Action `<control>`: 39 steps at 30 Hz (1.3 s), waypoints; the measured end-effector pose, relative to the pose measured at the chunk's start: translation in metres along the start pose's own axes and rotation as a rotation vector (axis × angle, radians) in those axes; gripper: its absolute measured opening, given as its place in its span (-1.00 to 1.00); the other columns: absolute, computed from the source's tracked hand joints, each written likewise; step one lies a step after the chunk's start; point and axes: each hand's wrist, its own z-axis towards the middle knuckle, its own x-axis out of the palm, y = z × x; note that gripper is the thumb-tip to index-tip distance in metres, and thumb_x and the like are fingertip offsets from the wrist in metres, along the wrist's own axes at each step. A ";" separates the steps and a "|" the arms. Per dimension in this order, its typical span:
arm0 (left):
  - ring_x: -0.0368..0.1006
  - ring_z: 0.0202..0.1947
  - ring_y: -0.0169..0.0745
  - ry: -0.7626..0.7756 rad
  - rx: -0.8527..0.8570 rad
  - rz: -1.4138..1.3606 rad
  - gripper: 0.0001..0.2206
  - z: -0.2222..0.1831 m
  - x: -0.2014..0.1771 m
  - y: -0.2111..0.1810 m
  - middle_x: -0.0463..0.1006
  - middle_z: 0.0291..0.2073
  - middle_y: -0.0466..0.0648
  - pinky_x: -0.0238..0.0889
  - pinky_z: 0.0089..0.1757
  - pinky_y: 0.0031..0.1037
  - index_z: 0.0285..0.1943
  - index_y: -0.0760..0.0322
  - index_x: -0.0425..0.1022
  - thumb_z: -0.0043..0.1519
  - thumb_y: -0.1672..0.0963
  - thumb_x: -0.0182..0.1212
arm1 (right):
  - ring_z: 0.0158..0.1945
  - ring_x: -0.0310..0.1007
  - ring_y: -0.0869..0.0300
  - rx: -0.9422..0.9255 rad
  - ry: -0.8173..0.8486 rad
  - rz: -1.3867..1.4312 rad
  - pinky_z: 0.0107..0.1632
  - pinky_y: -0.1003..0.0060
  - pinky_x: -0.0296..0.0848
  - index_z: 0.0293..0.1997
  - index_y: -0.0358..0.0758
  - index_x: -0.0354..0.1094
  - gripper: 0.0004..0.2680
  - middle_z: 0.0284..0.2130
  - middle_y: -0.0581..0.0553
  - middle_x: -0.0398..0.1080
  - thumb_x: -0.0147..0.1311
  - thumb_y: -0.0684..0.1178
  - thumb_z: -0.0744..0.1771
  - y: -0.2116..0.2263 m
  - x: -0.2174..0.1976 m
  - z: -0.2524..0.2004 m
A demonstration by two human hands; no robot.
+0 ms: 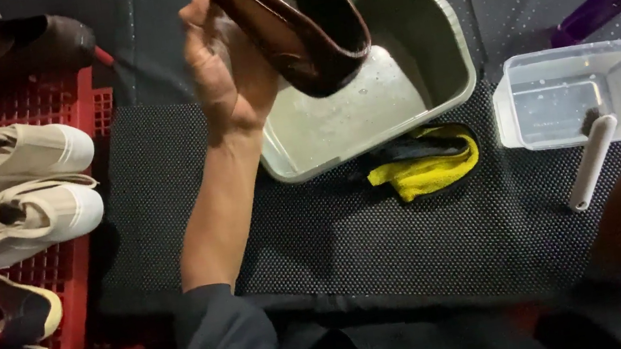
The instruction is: Cleaning a brown leather shoe by applying cleaning spray and wiping it with a cloth and brush.
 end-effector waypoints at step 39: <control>0.46 0.04 0.09 -0.353 0.444 -0.096 -0.58 -0.059 -0.118 -0.057 0.56 0.04 0.14 0.40 0.00 -0.17 0.20 0.30 0.48 0.26 -0.01 0.11 | 0.03 0.33 0.27 -0.095 0.288 1.213 -0.05 0.33 0.59 0.15 -0.15 0.11 -0.49 -0.13 -0.04 0.30 0.38 -0.29 0.18 0.484 0.172 0.143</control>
